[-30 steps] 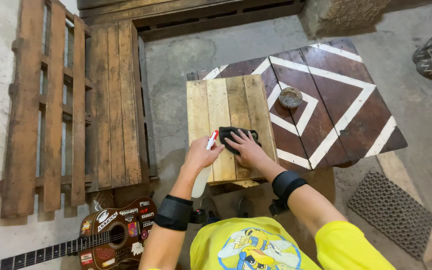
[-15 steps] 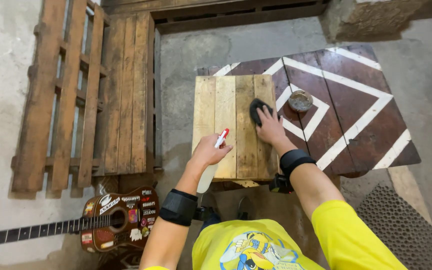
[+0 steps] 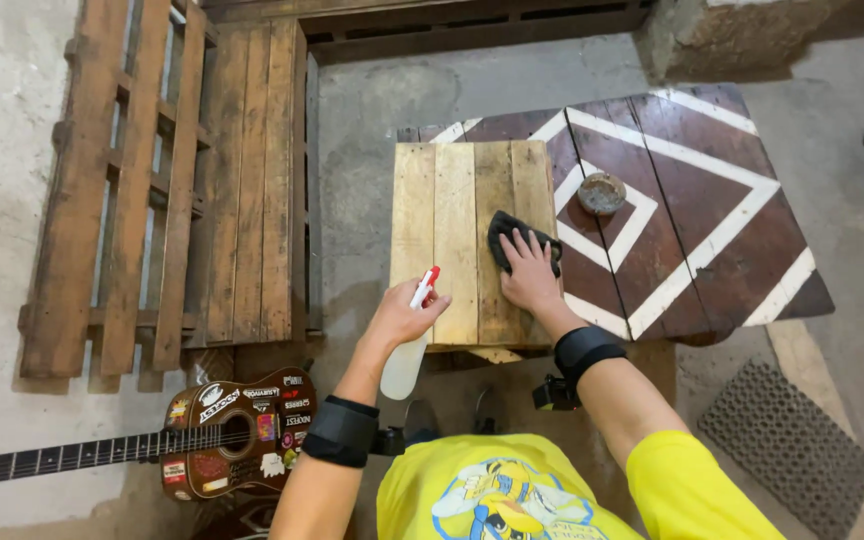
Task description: The recorder cleans and polishes a small wooden board using a spray bottle and a cloth.
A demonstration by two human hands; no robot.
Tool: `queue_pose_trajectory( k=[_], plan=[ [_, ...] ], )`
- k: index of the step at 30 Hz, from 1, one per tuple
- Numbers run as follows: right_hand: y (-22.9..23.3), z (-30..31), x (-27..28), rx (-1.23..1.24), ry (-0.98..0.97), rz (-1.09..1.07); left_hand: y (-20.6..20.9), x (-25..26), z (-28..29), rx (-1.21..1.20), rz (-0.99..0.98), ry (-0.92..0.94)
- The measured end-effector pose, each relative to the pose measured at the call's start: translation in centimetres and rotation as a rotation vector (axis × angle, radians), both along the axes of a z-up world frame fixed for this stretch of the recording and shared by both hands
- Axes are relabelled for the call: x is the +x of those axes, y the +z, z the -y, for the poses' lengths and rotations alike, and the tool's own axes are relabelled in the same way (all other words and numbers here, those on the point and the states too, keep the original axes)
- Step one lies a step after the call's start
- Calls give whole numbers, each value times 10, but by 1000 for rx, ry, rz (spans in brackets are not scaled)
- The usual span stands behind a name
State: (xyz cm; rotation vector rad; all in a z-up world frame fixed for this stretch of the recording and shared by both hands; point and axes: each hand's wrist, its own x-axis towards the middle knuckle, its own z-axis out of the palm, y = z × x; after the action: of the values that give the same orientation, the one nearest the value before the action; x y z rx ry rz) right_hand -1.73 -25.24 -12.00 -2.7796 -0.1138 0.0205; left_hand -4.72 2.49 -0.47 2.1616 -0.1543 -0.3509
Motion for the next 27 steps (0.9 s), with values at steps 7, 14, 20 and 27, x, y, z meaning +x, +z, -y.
queue_pose_trajectory(
  k=[7, 14, 20, 27],
  plan=[
    [11, -21, -25, 1, -85, -36, -9, 0, -22, 117, -41, -124],
    [38, -18, -32, 398, -410, 216, -8, 9, -23, 251, -27, -184],
    [53, -12, -55, 454, -557, 359, 0, 6, -13, 311, -113, -228],
    [54, -10, -67, 444, -647, 329, -29, 11, -7, 204, -35, -453]
  ],
)
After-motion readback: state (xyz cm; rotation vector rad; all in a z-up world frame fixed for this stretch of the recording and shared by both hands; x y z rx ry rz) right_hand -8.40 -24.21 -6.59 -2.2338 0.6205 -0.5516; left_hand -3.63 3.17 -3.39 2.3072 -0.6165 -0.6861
